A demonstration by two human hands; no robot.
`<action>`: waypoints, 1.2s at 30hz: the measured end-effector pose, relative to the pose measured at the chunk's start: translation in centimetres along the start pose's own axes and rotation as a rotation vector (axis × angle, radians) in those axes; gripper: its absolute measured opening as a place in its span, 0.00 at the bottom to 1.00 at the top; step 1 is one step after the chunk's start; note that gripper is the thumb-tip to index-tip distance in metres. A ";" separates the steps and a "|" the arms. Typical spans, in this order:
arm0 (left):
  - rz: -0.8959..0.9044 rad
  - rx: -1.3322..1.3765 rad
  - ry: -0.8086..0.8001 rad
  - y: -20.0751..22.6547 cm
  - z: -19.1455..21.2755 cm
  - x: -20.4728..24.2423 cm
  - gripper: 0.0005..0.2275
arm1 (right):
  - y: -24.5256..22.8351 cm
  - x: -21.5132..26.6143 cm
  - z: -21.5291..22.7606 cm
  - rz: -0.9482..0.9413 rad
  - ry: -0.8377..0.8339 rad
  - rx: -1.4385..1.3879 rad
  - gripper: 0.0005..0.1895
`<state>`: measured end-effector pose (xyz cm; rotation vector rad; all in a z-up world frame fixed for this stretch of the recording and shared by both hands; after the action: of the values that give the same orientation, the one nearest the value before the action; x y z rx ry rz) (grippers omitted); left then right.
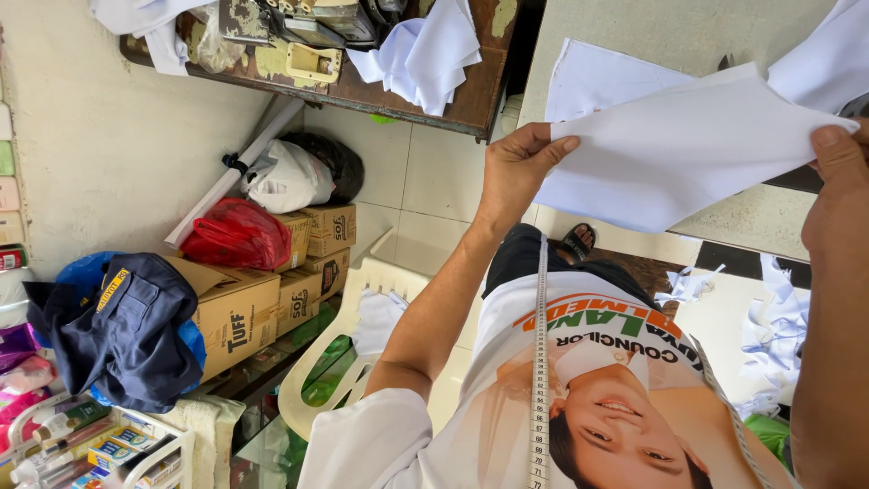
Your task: The person measures a yellow fabric pattern on a table using a ruler and a measuring tape. They then fold a white piece of fabric on the same table.
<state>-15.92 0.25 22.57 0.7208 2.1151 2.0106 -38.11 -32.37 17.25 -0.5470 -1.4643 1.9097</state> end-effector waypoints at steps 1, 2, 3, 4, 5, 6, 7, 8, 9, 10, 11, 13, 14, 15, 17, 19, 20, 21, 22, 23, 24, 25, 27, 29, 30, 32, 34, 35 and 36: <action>-0.022 0.000 -0.001 0.3 -0.1 0.0 0.04 | -0.1 0.2 0.4 -0.046 0.074 0.021 0.11; -0.023 -0.002 -0.005 0.7 -0.2 0.0 0.04 | -1.1 0.4 0.3 -0.046 0.078 0.019 0.11; -0.017 0.027 0.006 1.0 -0.1 0.1 0.04 | -2.0 0.8 0.2 -0.059 0.087 0.047 0.10; -0.010 0.055 0.018 1.3 -0.1 0.3 0.04 | -2.9 1.2 0.2 -0.071 0.096 0.074 0.09; -0.010 0.053 0.014 1.1 0.0 0.2 0.04 | -1.5 0.9 0.6 -0.073 0.099 0.072 0.09; -0.003 0.065 0.044 0.8 0.3 0.2 0.05 | -0.4 0.6 0.7 -0.036 0.059 0.021 0.10; 0.001 0.078 0.071 0.6 0.5 0.1 0.08 | 0.7 0.3 0.9 0.005 0.021 -0.029 0.12; 0.000 0.078 0.064 1.0 0.7 0.3 0.08 | -0.5 0.8 0.4 0.006 0.028 -0.029 0.12; -0.006 0.047 0.080 1.6 0.8 0.4 0.06 | -2.0 1.5 0.5 0.033 0.063 -0.040 0.08; -0.011 0.017 0.095 2.0 0.8 0.6 0.04 | -3.5 2.1 0.6 0.061 0.098 -0.051 0.05; -0.008 0.018 0.080 2.1 0.8 0.8 0.04 | -3.4 2.3 0.8 0.058 0.112 -0.046 0.05; -0.004 -0.014 0.116 2.2 1.6 1.3 0.03 | -2.7 2.5 0.7 0.006 0.120 -0.169 0.07; -0.001 -0.018 0.109 2.2 1.8 1.7 0.03 | -2.5 3.1 1.0 0.001 0.127 -0.171 0.07; -0.011 -0.084 0.092 2.3 2.1 2.2 0.04 | -1.7 3.6 1.0 -0.060 0.131 -0.229 0.08; -0.017 -0.154 0.069 2.3 2.8 3.0 0.04 | -1.5 4.7 1.2 -0.126 0.140 -0.290 0.09; -0.087 0.018 0.002 2.2 2.9 3.7 0.04 | -2.8 6.1 0.8 -0.099 0.053 -0.359 0.12; -0.075 0.013 -0.007 1.5 2.7 2.9 0.04 | -1.9 5.2 0.3 -0.112 0.062 -0.359 0.12; -0.088 -0.049 0.047 0.9 3.1 2.1 0.04 | -0.7 4.4 0.4 -0.151 0.148 -0.255 0.10; -0.102 -0.111 0.100 0.4 3.4 1.2 0.06 | 0.5 3.6 0.6 -0.190 0.231 -0.148 0.08; -0.089 -0.115 0.085 0.1 2.3 -1.7 0.06 | 0.9 1.7 -0.6 -0.205 0.244 -0.145 0.08; -0.046 -0.328 0.132 -0.5 1.6 -4.6 0.10 | 0.1 -0.7 -2.2 -0.067 0.186 -0.114 0.04; 0.009 -0.550 0.170 -1.3 1.3 -7.0 0.19 | -0.3 -2.0 -4.1 0.051 0.124 -0.082 0.04; 0.039 -0.554 0.154 -8.8 1.6 -11.5 0.19 | 1.4 1.5 -5.9 -0.207 0.140 0.120 0.13; 0.054 -0.553 0.154 -12.3 1.2 -15.4 0.20 | 3.4 4.5 -7.2 -0.452 0.140 0.311 0.23; 0.165 -0.563 0.147 -13.4 1.1 -16.0 0.19 | 5.5 6.9 -8.1 -0.640 0.086 0.242 0.18; 0.311 -0.595 0.120 -17.9 2.4 -16.4 0.17 | 8.3 11.2 -10.3 -0.871 0.032 0.165 0.13; 0.186 -0.642 0.102 -22.5 4.3 -17.9 0.08 | 10.4 11.9 -12.4 -0.926 -0.060 0.284 0.43; 0.186 -0.647 0.086 -22.7 4.6 -18.3 0.08 | 12.2 10.9 -13.1 -0.936 -0.048 0.278 0.43; 0.204 -0.633 0.073 -23.0 4.9 -18.6 0.08 | 13.9 9.9 -14.3 -0.926 -0.058 0.107 0.34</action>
<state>-3.26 -3.10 -4.41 0.7671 1.3250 2.6366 -38.77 -17.64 0.56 0.2318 -1.3006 1.2421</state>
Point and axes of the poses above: each hand's wrist, its own x-axis away from the middle knuckle, its own z-axis out of the back of the hand, y = z × x, the point moved 9 cm from there along -x, towards the middle knuckle, and after that the axes turned 3 degrees about -z, right-handed, at the moved point
